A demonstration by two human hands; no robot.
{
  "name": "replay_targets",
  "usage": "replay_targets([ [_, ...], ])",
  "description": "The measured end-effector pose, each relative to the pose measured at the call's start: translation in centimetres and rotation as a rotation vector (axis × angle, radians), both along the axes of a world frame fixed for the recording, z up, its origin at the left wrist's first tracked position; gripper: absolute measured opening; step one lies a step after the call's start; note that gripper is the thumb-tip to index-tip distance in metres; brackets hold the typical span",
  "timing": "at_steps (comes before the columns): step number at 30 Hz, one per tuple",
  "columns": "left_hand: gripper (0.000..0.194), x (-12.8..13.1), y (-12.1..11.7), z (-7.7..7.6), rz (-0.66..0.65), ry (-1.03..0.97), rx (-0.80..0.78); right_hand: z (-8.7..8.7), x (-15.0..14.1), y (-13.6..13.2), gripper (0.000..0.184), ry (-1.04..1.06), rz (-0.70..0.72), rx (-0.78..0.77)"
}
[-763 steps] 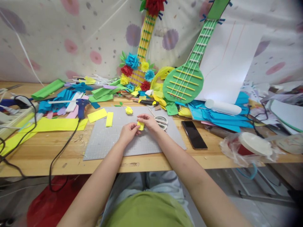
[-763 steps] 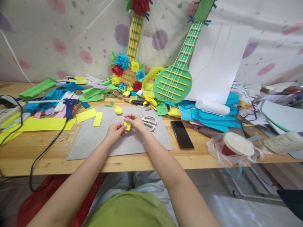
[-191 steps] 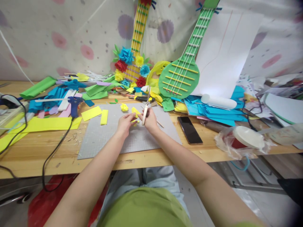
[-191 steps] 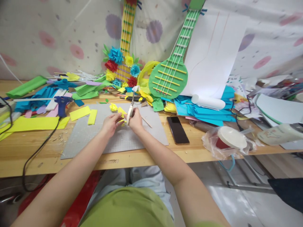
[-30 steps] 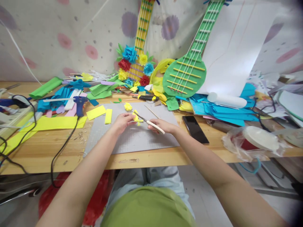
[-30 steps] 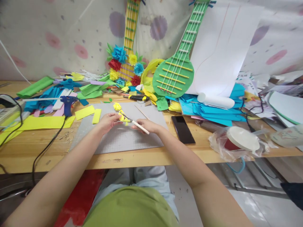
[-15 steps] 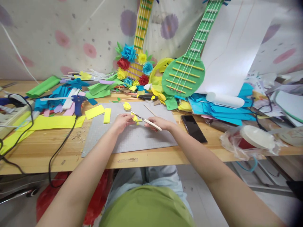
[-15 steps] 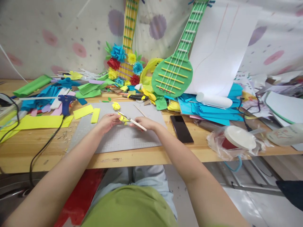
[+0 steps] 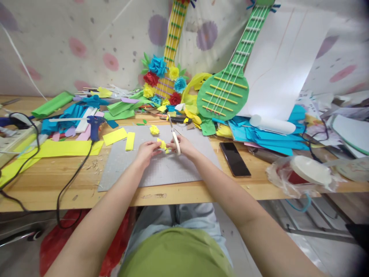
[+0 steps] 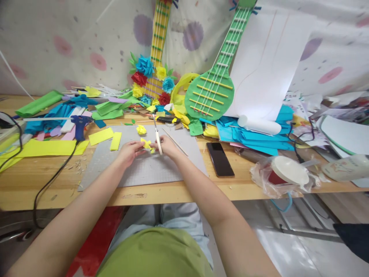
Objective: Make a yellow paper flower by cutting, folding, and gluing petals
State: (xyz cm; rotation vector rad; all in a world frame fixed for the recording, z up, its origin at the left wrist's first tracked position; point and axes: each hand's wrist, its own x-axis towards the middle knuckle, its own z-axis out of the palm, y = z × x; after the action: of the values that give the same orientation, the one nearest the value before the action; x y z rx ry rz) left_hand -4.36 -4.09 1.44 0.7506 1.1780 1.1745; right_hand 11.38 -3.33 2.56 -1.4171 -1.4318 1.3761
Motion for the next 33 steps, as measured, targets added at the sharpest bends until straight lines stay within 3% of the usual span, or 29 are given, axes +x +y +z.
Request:
replay_targets([
  [16,0.036,-1.9,0.3,-0.1,-0.096,0.092,0.097,-1.8,-2.7,1.7,0.034,-0.157,-0.039,0.011],
  [25,0.030,-2.2,1.2,0.4,0.025,0.309,0.098,-1.8,-2.6,2.3,0.038,-0.271,-0.017,0.016],
  [28,0.027,-2.6,2.1,0.1,0.039,0.477,0.056,-1.8,-1.5,2.3,0.040,-0.287,-0.045,0.041],
  [33,0.026,-3.2,3.9,-0.7,-0.027,1.022,0.053,-2.2,0.4,2.3,0.037,-0.401,-0.128,0.097],
])
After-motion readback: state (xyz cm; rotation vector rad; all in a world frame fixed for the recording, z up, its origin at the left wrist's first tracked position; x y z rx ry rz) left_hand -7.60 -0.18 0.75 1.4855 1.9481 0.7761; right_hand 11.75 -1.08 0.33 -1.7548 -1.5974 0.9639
